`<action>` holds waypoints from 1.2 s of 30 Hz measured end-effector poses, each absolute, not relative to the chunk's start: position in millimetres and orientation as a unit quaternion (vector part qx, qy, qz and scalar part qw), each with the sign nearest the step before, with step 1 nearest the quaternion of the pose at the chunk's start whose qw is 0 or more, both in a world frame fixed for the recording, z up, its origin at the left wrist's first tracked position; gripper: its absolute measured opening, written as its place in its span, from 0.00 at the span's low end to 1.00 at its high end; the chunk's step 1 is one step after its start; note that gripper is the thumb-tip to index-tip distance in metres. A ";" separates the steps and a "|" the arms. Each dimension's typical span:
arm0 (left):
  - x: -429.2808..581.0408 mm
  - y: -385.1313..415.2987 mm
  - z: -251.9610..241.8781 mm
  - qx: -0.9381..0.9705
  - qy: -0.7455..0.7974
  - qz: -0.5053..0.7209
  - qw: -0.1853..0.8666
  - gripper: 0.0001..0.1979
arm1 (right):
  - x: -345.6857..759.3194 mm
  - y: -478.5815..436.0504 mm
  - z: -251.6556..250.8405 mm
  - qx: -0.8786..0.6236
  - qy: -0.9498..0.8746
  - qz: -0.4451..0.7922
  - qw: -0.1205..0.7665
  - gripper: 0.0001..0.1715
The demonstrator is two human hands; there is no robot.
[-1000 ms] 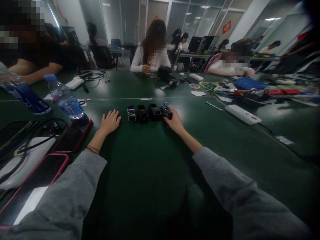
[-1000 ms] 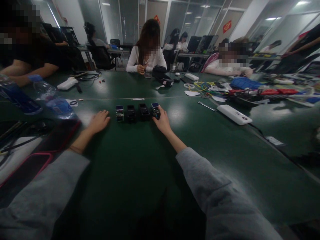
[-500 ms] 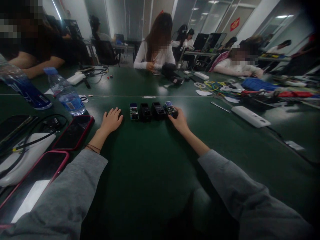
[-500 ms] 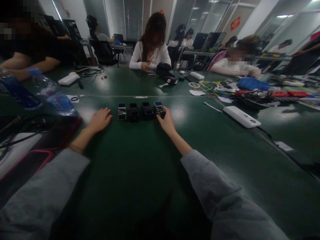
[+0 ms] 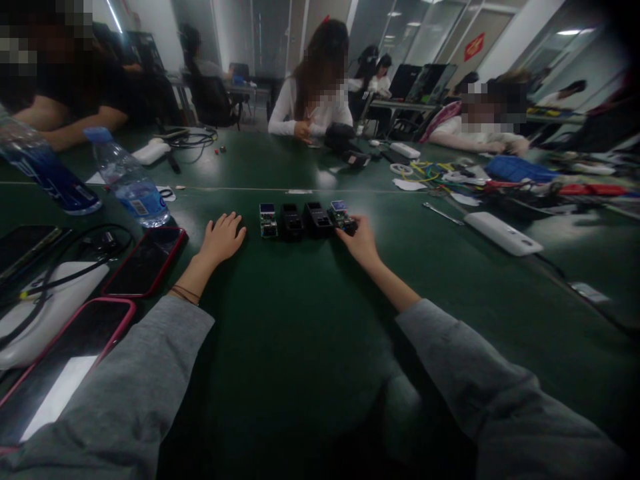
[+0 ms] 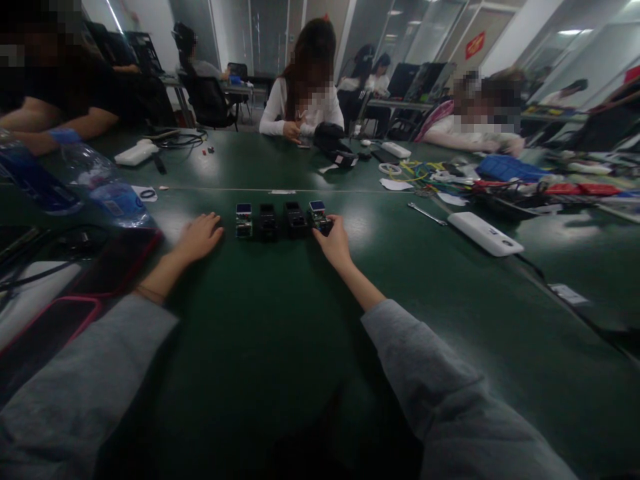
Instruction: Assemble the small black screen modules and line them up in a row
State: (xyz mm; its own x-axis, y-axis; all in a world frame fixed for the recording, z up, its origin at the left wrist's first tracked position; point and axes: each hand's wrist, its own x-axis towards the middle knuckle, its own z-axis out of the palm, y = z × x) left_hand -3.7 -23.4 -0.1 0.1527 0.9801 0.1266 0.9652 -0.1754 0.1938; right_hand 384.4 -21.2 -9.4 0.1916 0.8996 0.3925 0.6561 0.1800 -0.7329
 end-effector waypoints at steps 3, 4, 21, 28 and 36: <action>-4.1 -23.0 0.0 0.757 0.643 0.114 0.035 0.31 | 385.8 -21.5 -9.8 -0.621 -0.626 0.134 0.453 0.29; -4.2 -23.0 0.1 0.757 0.643 0.114 0.037 0.31 | 386.4 -21.4 -10.4 -0.621 -0.626 0.134 0.452 0.29; -5.4 -22.6 -0.8 0.759 0.640 0.117 0.037 0.31 | 387.0 -21.2 -15.4 -0.613 -0.634 0.135 0.451 0.36; -4.0 -24.0 0.6 0.757 0.643 0.112 0.030 0.30 | 386.7 -19.9 -15.0 -0.608 -0.646 0.117 0.446 0.33; -5.5 -23.0 -0.6 0.757 0.643 0.110 0.033 0.30 | 386.4 -21.3 -11.4 -0.609 -0.641 0.129 0.450 0.30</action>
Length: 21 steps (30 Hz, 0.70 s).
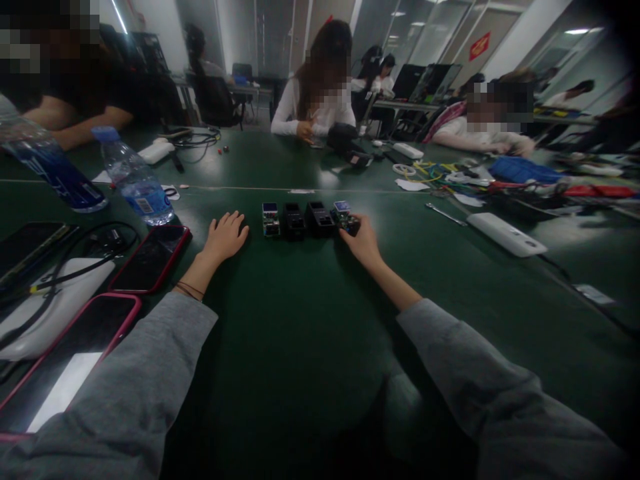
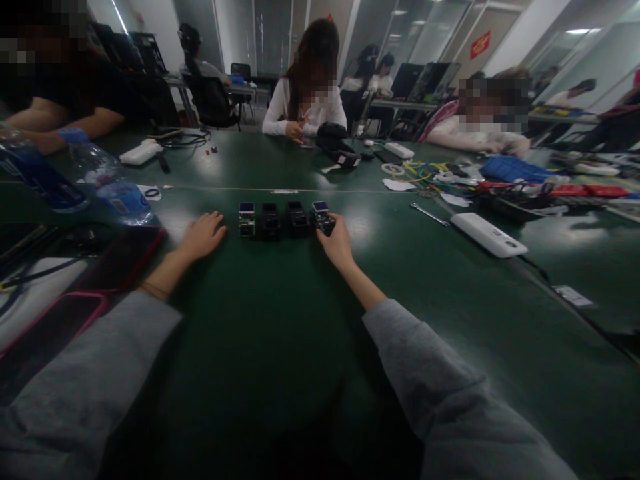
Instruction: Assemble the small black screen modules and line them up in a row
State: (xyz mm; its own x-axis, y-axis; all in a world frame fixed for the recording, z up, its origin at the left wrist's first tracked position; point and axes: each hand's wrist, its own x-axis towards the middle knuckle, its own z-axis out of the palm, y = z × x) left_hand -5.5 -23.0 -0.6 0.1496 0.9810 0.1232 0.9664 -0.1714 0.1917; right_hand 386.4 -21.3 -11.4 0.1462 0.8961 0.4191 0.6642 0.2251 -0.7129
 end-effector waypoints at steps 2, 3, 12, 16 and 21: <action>-5.7 -22.9 -0.7 0.757 0.643 0.109 0.033 0.30 | 386.3 -21.9 -10.5 -0.609 -0.640 0.130 0.450 0.30; -5.8 -22.9 -0.8 0.758 0.642 0.110 0.034 0.31 | 386.2 -22.2 -10.1 -0.609 -0.640 0.130 0.450 0.30; -6.4 -22.4 -0.4 0.759 0.643 0.103 0.035 0.31 | 386.4 -22.1 -9.6 -0.617 -0.641 0.126 0.439 0.32; -4.5 -23.3 2.0 0.757 0.647 0.089 0.030 0.30 | 386.6 -20.9 -12.2 -0.613 -0.639 0.126 0.447 0.31; -2.0 -26.5 5.6 0.757 0.646 0.097 0.034 0.30 | 387.4 -19.1 -15.5 -0.612 -0.639 0.122 0.449 0.31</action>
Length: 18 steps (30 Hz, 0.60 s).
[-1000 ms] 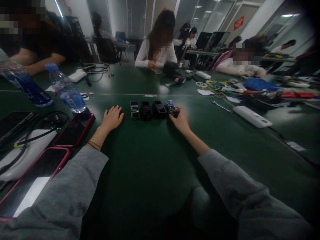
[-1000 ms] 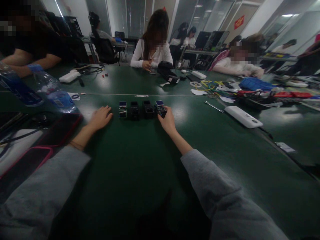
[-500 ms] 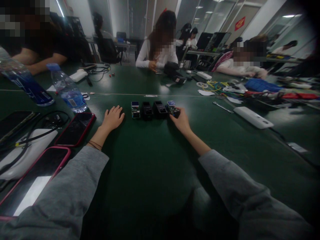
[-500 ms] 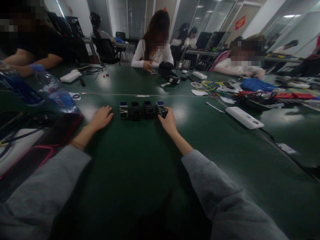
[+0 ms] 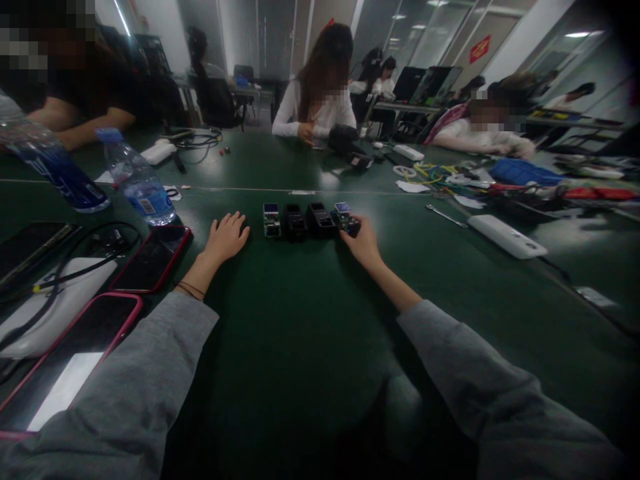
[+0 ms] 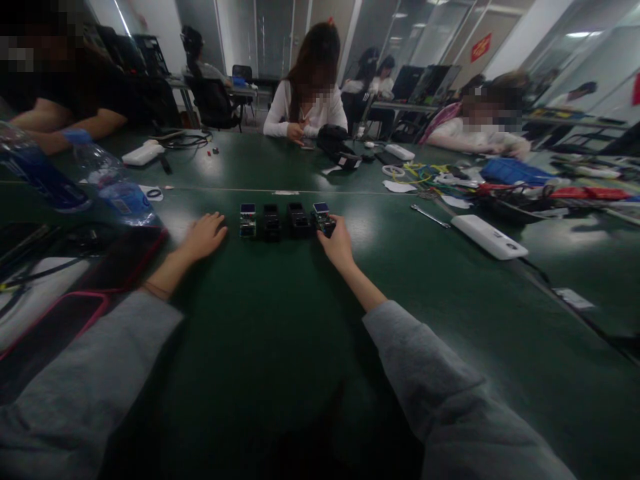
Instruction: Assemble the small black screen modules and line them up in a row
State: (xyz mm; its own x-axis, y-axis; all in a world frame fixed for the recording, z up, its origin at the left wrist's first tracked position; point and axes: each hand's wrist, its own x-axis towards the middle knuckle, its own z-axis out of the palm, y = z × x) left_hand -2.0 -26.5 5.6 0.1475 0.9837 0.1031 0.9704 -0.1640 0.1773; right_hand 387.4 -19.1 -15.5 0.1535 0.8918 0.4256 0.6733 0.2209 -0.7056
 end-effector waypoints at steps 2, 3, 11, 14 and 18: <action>-1.9 -27.4 5.8 0.757 0.644 0.103 0.036 0.30 | 387.8 -18.4 -16.0 -0.617 -0.642 0.117 0.441 0.33; -2.1 -27.6 5.7 0.758 0.643 0.104 0.035 0.30 | 387.9 -18.3 -16.0 -0.618 -0.644 0.114 0.437 0.33; -4.3 -25.5 2.8 0.762 0.639 0.102 0.023 0.29 | 385.3 -24.1 -12.1 -0.630 -0.657 0.084 0.405 0.33; -4.2 -24.9 2.4 0.761 0.641 0.100 0.025 0.30 | 383.0 -27.5 -10.7 -0.638 -0.660 0.065 0.391 0.32; -4.5 -24.0 1.4 0.761 0.640 0.102 0.027 0.30 | 382.6 -28.7 -10.5 -0.637 -0.659 0.065 0.394 0.32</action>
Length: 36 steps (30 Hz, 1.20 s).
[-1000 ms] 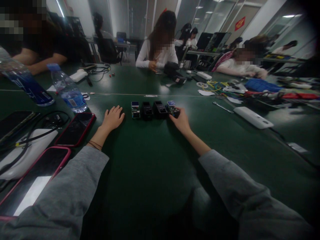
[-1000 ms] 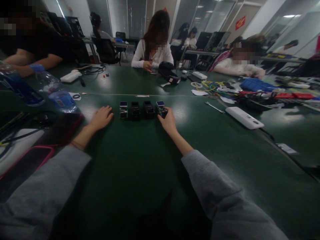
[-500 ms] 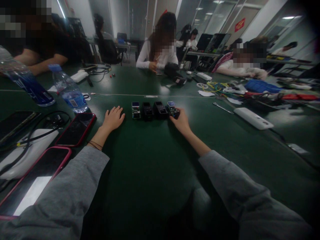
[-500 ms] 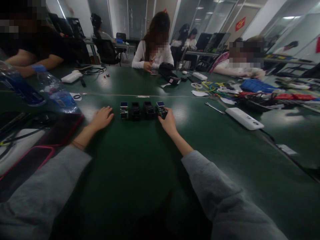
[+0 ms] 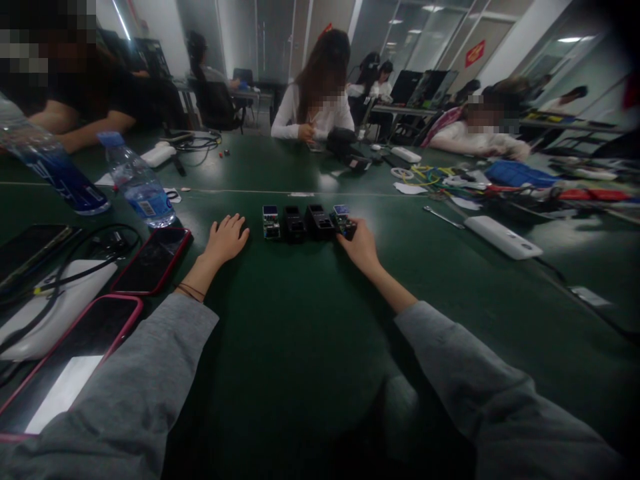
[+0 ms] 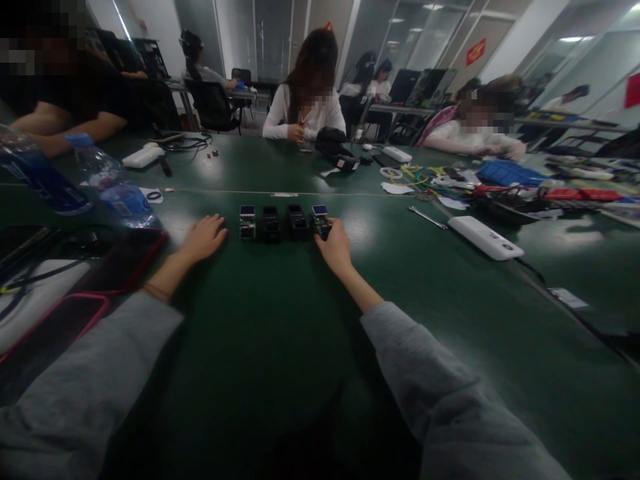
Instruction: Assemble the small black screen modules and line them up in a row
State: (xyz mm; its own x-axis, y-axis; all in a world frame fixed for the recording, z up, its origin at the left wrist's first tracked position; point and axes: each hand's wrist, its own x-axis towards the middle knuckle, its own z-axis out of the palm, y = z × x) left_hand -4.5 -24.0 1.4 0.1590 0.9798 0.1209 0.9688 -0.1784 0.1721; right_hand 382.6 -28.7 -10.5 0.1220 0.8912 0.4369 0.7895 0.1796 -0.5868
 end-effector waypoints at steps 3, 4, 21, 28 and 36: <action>-4.8 -23.2 0.9 0.760 0.642 0.097 0.028 0.31 | 384.4 -27.1 -12.1 -0.637 -0.653 0.068 0.403 0.31; -4.7 -23.2 0.9 0.759 0.643 0.095 0.028 0.31 | 384.9 -26.4 -12.8 -0.637 -0.651 0.068 0.406 0.31; -4.1 -22.8 -0.2 0.755 0.647 0.101 0.028 0.31 | 400.9 -34.1 -7.6 -0.643 -0.597 0.100 0.469 0.27; -3.8 -23.2 -0.8 0.756 0.643 0.120 0.034 0.32 | 428.2 -68.5 -8.7 -0.622 -0.607 0.114 0.482 0.38; -6.5 -19.5 -5.2 0.758 0.642 0.110 0.030 0.30 | 457.4 -118.4 -5.0 -0.622 -0.619 0.087 0.472 0.38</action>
